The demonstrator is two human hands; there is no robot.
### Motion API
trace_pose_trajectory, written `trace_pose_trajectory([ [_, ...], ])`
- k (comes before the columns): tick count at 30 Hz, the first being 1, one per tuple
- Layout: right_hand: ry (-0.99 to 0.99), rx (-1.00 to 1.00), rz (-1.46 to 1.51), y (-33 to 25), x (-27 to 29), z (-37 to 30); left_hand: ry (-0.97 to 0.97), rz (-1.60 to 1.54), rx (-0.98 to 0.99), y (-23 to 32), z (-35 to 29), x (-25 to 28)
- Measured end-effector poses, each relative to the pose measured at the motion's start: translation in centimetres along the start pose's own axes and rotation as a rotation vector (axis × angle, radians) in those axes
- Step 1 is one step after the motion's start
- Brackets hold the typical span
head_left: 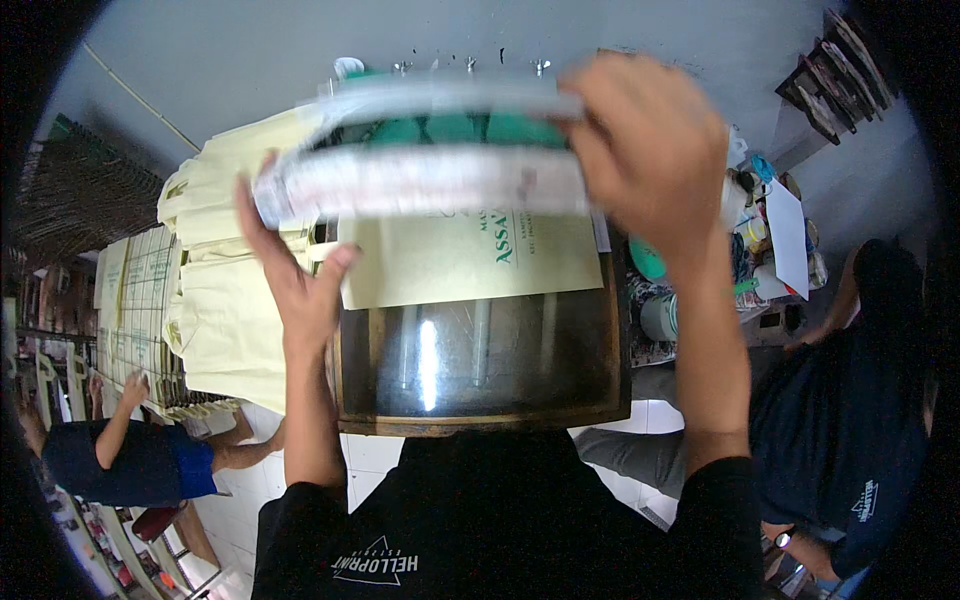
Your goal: The person performs screen printing on yellow tote bags by placing each bag on the printing surface, lowering the screen, and using a squeegee to apply green ink before removing the bag and handing it off.
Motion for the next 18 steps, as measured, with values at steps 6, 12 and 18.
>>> trace_pose_trajectory([
  [6,-0.329,-0.420,0.006,4.7,-1.3,10.1,-0.743,0.643,0.419,-8.5,-3.1,-0.8],
  [12,-0.172,-0.334,0.078,8.0,-2.5,14.0,-0.914,0.677,0.592,-13.3,-4.6,-0.4],
  [18,-0.135,-0.429,0.193,9.0,-3.8,15.9,-0.558,0.543,0.688,-12.9,-2.4,13.0],
])
Point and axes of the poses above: each hand's wrist, its own z-axis towards the middle knuckle, its own x-axis out of the back of the hand, y = z × x, the point moved 4 cm from there along z, towards the middle knuckle, and after that the axes turned 10 degrees about -x, right-handed, at the moved point
